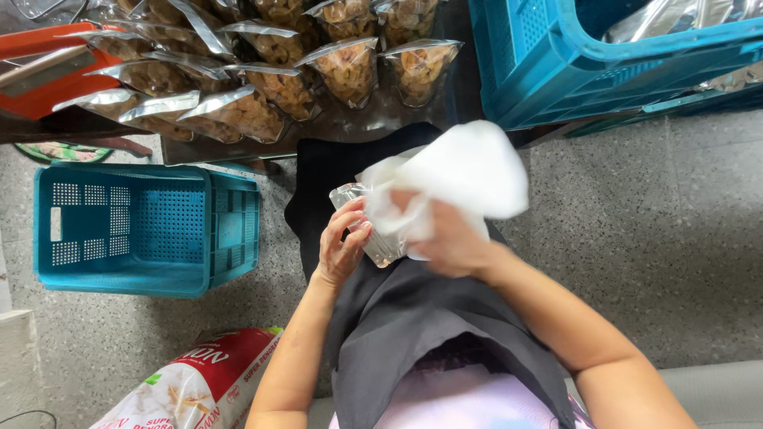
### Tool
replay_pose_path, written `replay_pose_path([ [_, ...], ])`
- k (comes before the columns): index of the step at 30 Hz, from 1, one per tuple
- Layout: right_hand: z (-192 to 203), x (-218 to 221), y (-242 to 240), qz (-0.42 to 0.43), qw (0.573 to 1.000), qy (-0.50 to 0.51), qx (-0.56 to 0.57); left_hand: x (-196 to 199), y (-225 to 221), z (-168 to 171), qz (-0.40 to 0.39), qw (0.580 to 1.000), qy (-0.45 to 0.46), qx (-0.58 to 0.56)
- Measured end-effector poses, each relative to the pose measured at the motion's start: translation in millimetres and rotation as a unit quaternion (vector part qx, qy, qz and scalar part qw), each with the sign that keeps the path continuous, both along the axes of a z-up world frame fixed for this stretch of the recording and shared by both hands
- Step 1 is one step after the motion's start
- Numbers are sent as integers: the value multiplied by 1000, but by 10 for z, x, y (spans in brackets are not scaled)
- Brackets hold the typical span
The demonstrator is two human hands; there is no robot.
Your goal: The person sits on the floor and repeatedly wipes sealed snack packages with a white cloth. They pick up each package, wipe the exterior, and place it back on the table.
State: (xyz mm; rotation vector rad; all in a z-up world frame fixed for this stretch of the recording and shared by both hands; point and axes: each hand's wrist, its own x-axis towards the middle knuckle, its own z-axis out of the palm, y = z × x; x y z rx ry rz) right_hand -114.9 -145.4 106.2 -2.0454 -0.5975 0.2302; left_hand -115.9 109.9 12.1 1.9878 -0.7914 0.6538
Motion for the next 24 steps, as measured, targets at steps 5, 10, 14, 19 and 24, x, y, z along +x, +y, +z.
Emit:
replay_pose_path([
  [5,-34,234,508,-3,987,-135,-85,-108,14,-227,66,982,156,-80],
  [10,-204,231,149,-9,990,-111,-91,-25,-110,31,64,997,35,-9],
  [14,-145,-164,-14,51,970,-232,-58,48,-200,312,29,999,21,10],
  [19,-50,-288,-45,24,947,-313,-73,35,-288,370,-6,999,24,-41],
  [24,-375,201,89,22,995,-101,-10,-4,-240,313,1,999,-32,-37],
])
